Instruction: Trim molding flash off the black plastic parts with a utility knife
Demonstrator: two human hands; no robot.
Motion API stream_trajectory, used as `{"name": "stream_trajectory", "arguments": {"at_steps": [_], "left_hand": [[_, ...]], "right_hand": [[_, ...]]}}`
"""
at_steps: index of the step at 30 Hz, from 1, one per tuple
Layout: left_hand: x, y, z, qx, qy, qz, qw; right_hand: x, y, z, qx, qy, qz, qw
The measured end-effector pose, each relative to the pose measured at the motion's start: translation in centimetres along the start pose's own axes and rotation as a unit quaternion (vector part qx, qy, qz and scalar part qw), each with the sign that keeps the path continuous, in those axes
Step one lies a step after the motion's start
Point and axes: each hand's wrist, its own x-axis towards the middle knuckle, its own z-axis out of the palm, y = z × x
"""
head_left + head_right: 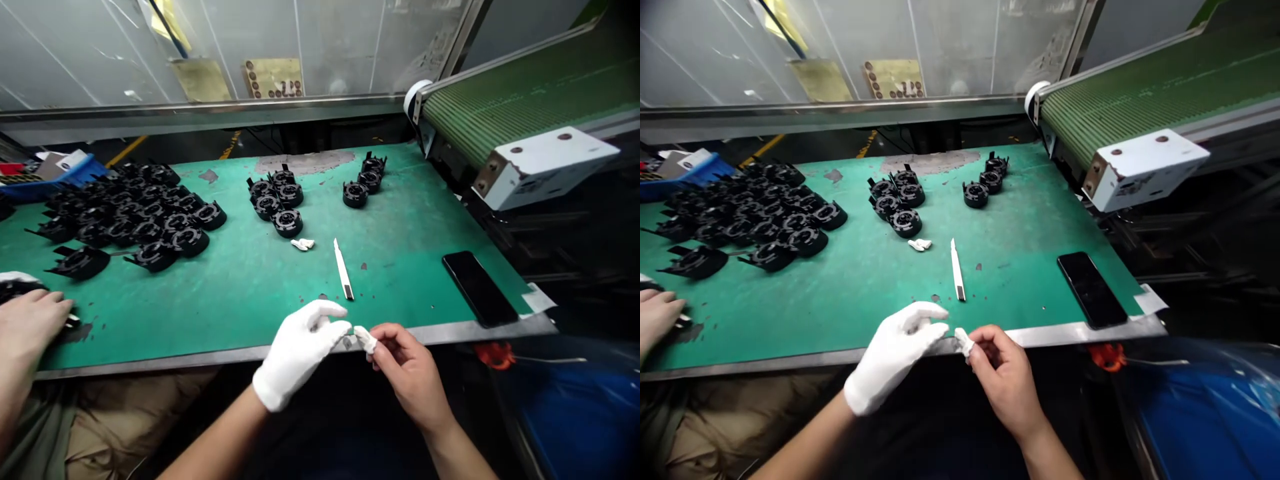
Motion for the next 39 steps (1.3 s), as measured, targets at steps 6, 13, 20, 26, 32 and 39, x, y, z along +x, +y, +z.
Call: {"name": "stream_trajectory", "arguments": {"at_steps": [6,13,20,26,32,39], "left_hand": [[-4.5,-1.3,5.6,0.056,0.043,0.090,0.993],[-4.6,-2.4,6.0,0.170,0.034,0.221,0.960],[-4.9,-3.2,6.8,0.213,0.059,0.229,0.948],[-4.3,-3.3,6.3,0.260,0.067,0.233,0.935],[-4.3,-2.9,6.0,0.338,0.072,0.333,0.878],[-4.0,-4.5,6.2,0.325,0.084,0.325,0.884]], "right_hand": [[-3.8,2.5,-0.7,0.035,0.050,0.038,0.997],[-4.4,2.8,-1.0,-0.113,0.040,-0.026,0.992],[-4.3,2.5,-0.5,-0.119,0.061,-0.041,0.990],[-4.4,4.0,-0.7,-0.116,0.035,0.027,0.992],[-3.0,2.4,-0.9,-0.226,0.002,-0.051,0.973],[-2.6,2.9,1.3,-0.097,0.084,0.052,0.990]]}}
